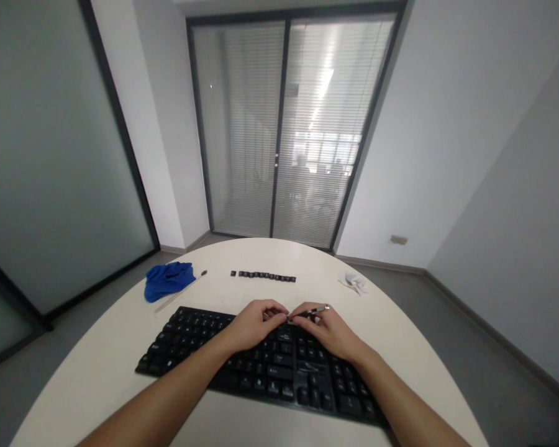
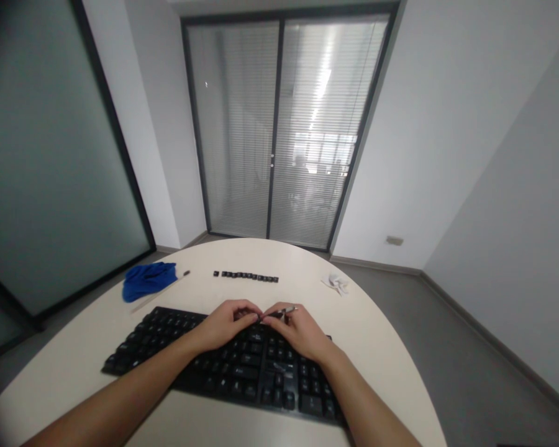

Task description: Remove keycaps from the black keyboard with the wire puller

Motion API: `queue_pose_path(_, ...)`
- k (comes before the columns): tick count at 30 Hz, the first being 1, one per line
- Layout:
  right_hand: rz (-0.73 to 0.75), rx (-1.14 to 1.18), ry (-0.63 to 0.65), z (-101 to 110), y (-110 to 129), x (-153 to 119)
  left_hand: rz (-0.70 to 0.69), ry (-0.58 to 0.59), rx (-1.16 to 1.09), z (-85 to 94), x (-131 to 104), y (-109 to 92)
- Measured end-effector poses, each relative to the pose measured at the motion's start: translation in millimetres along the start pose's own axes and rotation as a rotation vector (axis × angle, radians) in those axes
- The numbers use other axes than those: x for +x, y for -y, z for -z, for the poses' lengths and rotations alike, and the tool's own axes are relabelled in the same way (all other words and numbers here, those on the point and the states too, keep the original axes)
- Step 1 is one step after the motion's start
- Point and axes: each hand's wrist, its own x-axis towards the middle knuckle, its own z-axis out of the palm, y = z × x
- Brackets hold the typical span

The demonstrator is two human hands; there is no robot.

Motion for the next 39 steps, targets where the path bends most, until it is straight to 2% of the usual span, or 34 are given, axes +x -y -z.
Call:
queue_pose_path(4,0.053,0.012,0.029,0.6,1.4,-0.7,0.046,0.003,-0.072,1.8,3.0,2.5)
queue_pose_path(10,0.115,-0.030,0.073,0.5,4.0,-1.2,0.045,-0.097,-0.180,5.7,8.3,7.6)
queue_pose_path(15,0.093,-0.087,-0.065,1.7,-0.9,-3.6,0.063,-0.110,-0.279,5.7,9.1,8.7)
queue_pose_path(19,0.106,-0.153,-0.100,1.4,-2.7,-4.1,0.060,-0.093,-0.293,5.1,8.4,8.7)
queue_pose_path(31,0.208,-0.503,-0.009,-7.0,3.4,-1.6,0.044,-0.012,-0.289,4.3,4.7,6.2)
queue_pose_path(35,0.151,-0.488,-0.120,-1.0,0.1,-0.6,-0.021,-0.030,-0.157,2.0,1.4,5.3)
queue_pose_path(39,-0.056,-0.463,-0.232,13.5,-12.3,2.0,-0.123,0.034,0.264,0.5,-9.3,-2.9)
